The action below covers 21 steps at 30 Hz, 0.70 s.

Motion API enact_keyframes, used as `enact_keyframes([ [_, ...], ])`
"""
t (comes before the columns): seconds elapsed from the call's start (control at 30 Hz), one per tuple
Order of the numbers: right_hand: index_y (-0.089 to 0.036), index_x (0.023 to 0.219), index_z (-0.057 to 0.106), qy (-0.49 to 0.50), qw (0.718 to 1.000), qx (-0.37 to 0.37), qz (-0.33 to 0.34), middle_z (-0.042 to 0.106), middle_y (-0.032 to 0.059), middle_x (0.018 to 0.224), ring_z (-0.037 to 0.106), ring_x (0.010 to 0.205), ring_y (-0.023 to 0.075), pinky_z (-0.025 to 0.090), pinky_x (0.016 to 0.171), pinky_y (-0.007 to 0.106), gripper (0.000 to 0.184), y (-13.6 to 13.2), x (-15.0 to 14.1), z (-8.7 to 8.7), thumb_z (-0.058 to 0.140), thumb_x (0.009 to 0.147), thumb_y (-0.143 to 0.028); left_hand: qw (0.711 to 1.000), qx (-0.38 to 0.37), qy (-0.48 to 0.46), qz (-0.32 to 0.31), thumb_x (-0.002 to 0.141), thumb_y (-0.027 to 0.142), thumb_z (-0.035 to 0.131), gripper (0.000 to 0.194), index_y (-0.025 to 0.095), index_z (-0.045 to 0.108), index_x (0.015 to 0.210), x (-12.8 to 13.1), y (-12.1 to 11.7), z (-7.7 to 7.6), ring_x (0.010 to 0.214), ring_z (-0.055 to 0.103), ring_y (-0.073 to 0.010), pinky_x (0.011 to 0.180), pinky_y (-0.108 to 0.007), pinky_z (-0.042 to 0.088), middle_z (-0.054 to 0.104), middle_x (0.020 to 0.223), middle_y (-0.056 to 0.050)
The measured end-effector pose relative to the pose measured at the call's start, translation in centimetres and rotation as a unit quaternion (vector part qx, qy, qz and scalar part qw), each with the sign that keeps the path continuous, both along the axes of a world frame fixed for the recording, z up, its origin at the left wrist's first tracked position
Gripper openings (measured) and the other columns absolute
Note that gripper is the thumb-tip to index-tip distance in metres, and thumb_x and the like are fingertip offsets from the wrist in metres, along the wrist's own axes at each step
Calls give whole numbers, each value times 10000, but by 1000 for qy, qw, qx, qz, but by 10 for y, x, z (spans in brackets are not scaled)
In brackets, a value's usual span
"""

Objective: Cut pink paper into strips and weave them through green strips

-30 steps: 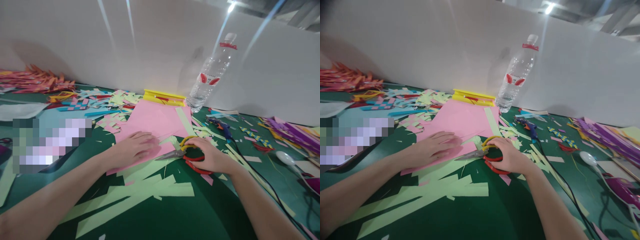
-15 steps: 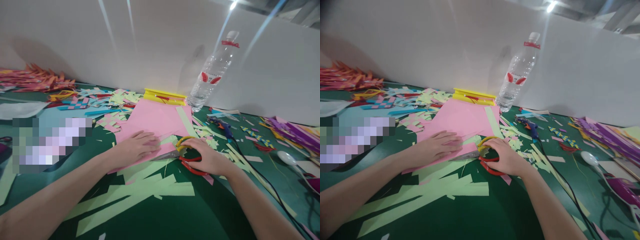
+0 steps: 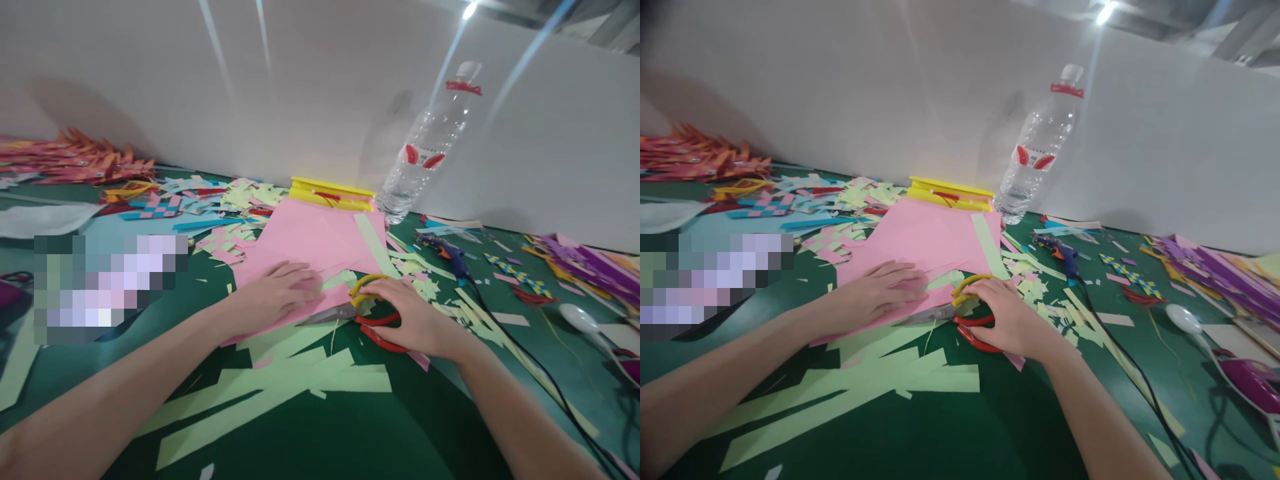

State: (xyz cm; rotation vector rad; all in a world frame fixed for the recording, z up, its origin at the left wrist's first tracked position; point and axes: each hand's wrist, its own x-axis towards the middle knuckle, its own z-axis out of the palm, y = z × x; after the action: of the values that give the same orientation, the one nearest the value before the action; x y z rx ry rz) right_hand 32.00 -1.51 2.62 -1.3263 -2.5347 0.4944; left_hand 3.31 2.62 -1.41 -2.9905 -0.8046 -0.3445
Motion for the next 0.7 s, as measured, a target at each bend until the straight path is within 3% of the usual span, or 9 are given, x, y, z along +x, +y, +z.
enact_keyframes([
  [0.4,-279,1141,580,6,999,-31,5,580,60,1277,467,1250,286,366,1033,486,381,-1,0,2,624,780,-394,999,-20,-22,21,986,207,392,362,320,546,1294,4,0,-2,1369,285,-230,1110,-461,253,460,1432,-14],
  [0.53,-275,1123,587,2,1000,-21,-2,588,63,1260,472,1241,291,368,1028,485,381,-2,-1,2,635,768,-405,999,-7,-28,24,988,195,372,341,227,566,1267,9,-2,4,1318,352,-234,1092,-460,287,531,1355,-57],
  [0.7,-266,1118,592,-3,1000,-24,-3,600,67,1234,485,1219,296,392,999,476,378,-2,0,1,636,764,-392,998,30,-56,-28,975,240,432,264,217,692,939,5,-2,17,1189,481,-202,1099,-436,266,675,1090,-21],
])
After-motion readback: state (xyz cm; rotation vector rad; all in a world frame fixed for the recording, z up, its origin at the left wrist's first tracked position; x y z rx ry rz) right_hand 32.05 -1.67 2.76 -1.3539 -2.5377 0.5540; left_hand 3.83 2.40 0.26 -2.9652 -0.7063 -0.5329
